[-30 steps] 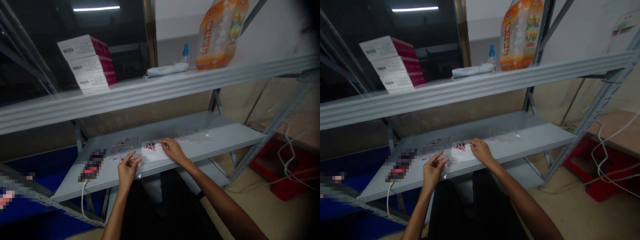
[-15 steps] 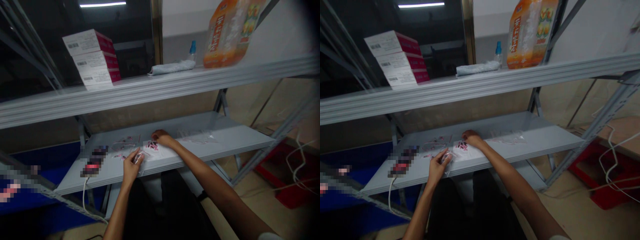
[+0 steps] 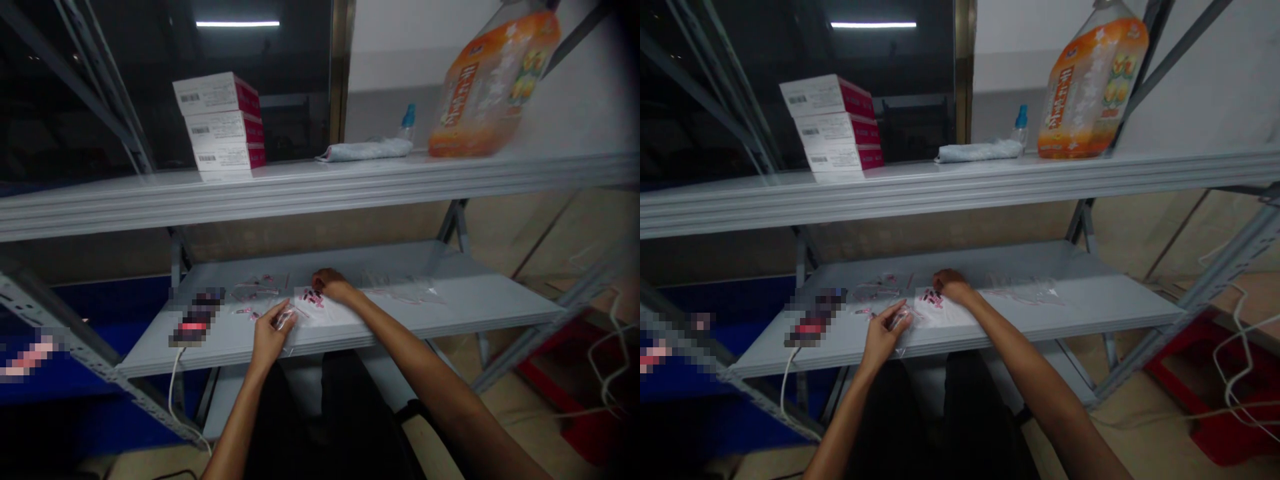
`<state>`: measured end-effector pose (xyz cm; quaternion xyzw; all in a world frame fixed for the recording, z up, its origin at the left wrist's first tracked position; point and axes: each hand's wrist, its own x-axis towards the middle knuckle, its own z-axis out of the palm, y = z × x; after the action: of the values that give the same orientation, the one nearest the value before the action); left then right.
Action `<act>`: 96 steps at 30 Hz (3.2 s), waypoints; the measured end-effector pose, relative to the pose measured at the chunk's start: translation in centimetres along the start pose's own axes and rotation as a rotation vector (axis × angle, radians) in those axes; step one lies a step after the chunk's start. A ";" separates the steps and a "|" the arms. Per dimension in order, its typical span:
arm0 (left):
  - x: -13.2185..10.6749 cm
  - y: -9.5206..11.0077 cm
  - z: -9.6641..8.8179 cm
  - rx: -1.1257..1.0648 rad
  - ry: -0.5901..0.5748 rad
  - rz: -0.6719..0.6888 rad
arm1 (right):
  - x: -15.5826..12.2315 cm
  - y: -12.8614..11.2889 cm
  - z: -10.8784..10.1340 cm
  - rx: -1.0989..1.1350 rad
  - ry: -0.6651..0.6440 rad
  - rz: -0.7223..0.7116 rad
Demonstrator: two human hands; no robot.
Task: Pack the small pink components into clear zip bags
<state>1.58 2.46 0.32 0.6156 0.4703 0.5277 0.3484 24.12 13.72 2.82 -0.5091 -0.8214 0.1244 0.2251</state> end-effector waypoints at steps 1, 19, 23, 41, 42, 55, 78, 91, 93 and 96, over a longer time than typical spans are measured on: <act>0.0 0.2 0.0 -0.009 -0.004 -0.006 | -0.3 -0.1 -0.2 -0.004 0.016 0.000; -0.5 1.1 -0.4 0.021 -0.178 0.022 | -8.9 -6.9 2.0 0.459 0.234 -0.250; -0.3 1.1 -0.3 -0.011 -0.186 0.006 | -9.2 -6.8 2.0 0.665 0.289 -0.117; -0.1 1.1 -1.3 -0.142 -0.114 -0.063 | -9.2 -4.8 1.0 0.711 0.361 -0.131; -0.2 1.1 -1.4 -0.178 -0.101 -0.082 | -9.1 -3.9 0.9 0.653 0.423 -0.096; -0.2 2.0 -1.4 -0.225 -0.094 -0.136 | -1.4 0.1 0.3 0.012 0.075 0.095; -0.2 1.4 -1.0 -0.225 -0.115 -0.126 | -7.1 -7.5 1.2 0.670 0.144 -0.223; -0.2 1.8 -0.9 -0.221 -0.102 -0.135 | -3.4 2.1 0.0 0.238 0.221 0.012; -0.2 1.7 -0.9 -0.214 -0.106 -0.132 | -3.1 1.9 0.3 0.143 0.165 -0.016; -0.2 1.6 -0.8 -0.203 -0.100 -0.138 | -2.7 1.2 0.8 0.044 0.111 -0.007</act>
<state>1.11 1.72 1.96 0.5691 0.4377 0.5159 0.4674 25.68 11.83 0.98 -0.5073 -0.8065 0.1131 0.2817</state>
